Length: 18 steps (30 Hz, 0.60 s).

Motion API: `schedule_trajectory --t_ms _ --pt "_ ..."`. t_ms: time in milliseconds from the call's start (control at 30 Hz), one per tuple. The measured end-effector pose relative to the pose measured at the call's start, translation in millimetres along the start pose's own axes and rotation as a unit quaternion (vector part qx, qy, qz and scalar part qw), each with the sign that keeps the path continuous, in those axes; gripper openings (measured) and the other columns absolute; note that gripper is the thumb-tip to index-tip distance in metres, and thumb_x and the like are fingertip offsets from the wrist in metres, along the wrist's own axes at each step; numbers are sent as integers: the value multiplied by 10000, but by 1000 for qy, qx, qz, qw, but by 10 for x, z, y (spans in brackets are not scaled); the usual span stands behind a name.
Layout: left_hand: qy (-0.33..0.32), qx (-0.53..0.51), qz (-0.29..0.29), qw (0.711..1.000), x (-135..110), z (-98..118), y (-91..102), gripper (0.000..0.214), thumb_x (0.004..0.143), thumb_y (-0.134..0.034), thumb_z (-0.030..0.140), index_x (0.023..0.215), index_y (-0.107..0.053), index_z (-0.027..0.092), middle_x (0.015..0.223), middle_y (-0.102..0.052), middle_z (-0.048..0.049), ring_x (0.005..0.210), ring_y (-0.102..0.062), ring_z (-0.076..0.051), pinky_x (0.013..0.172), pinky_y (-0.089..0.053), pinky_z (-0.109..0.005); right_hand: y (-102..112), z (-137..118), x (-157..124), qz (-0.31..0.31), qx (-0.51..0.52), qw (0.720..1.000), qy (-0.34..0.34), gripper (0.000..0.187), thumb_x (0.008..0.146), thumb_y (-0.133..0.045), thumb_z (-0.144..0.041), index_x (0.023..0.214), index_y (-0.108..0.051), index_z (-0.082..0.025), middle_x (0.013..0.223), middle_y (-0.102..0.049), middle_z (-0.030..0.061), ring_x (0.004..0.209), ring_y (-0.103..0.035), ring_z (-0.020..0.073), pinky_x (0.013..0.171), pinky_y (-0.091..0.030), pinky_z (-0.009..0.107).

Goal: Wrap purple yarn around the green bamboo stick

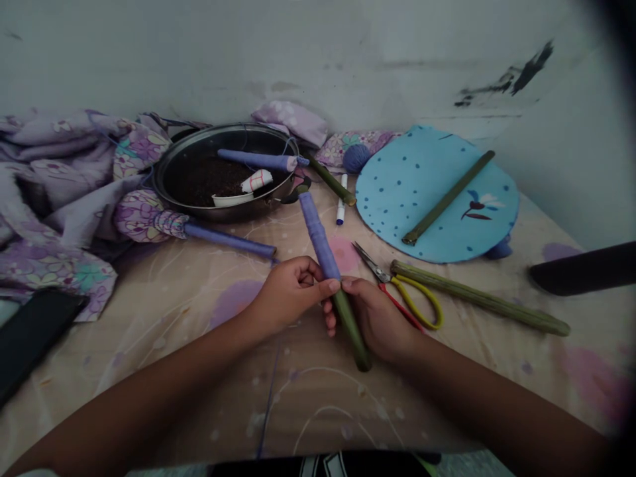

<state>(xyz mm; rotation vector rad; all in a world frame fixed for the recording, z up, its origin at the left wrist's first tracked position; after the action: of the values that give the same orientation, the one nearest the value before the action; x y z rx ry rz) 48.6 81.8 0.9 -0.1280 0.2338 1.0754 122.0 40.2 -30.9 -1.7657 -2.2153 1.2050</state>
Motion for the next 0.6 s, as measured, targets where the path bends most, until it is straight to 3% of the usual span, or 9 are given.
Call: schedule_trajectory --t_ms 133,300,400,467,600 --pt "2 5 -3 1000 5 -24 -6 274 709 -689 326 741 -483 149 574 -601 19 529 -586 -110 507 -421 -214 -4 3 -9 -2 -4 1000 2 163 687 -509 -289 643 -580 -149 564 -571 6 429 -527 119 476 -447 262" --pt "-12 -93 -119 988 -34 -3 -208 213 773 -628 314 838 -551 126 673 -605 -2 639 -608 -118 601 -465 -237 -36 60 -56 -20 30 998 -47 245 706 -466 -351 630 -578 -147 464 -463 -34 336 -397 81 400 -389 239" --pt "-23 -138 -133 981 -39 15 -224 172 780 -623 260 855 -567 116 674 -584 8 643 -600 -100 621 -469 -224 -39 81 -65 -23 35 997 -71 284 685 -456 -383 627 -590 -141 436 -438 -41 315 -376 76 381 -376 233" --pt "-21 -154 -129 979 -31 -1 -214 168 772 -634 247 846 -557 118 647 -575 17 609 -599 -98 587 -467 -218 -39 70 -56 -25 19 997 -66 290 685 -457 -390 634 -595 -140 436 -456 -34 313 -389 80 378 -380 236" --pt "-17 -160 -149 976 -24 -14 -232 192 782 -623 284 840 -522 131 588 -590 18 528 -609 -124 531 -480 -246 11 -38 -16 4 -58 998 3 279 734 -478 -379 679 -601 -135 561 -592 31 433 -539 122 437 -439 244"
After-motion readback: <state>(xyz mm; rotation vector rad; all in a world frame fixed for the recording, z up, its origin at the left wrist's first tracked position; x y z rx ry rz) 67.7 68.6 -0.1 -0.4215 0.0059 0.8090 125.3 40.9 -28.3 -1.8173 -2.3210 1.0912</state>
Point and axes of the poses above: each hand's wrist, its own x-axis towards the middle knuckle, its own y-axis out of the back of the hand, z = x × y, the point moved 9 cm from there along x, towards the middle knuckle
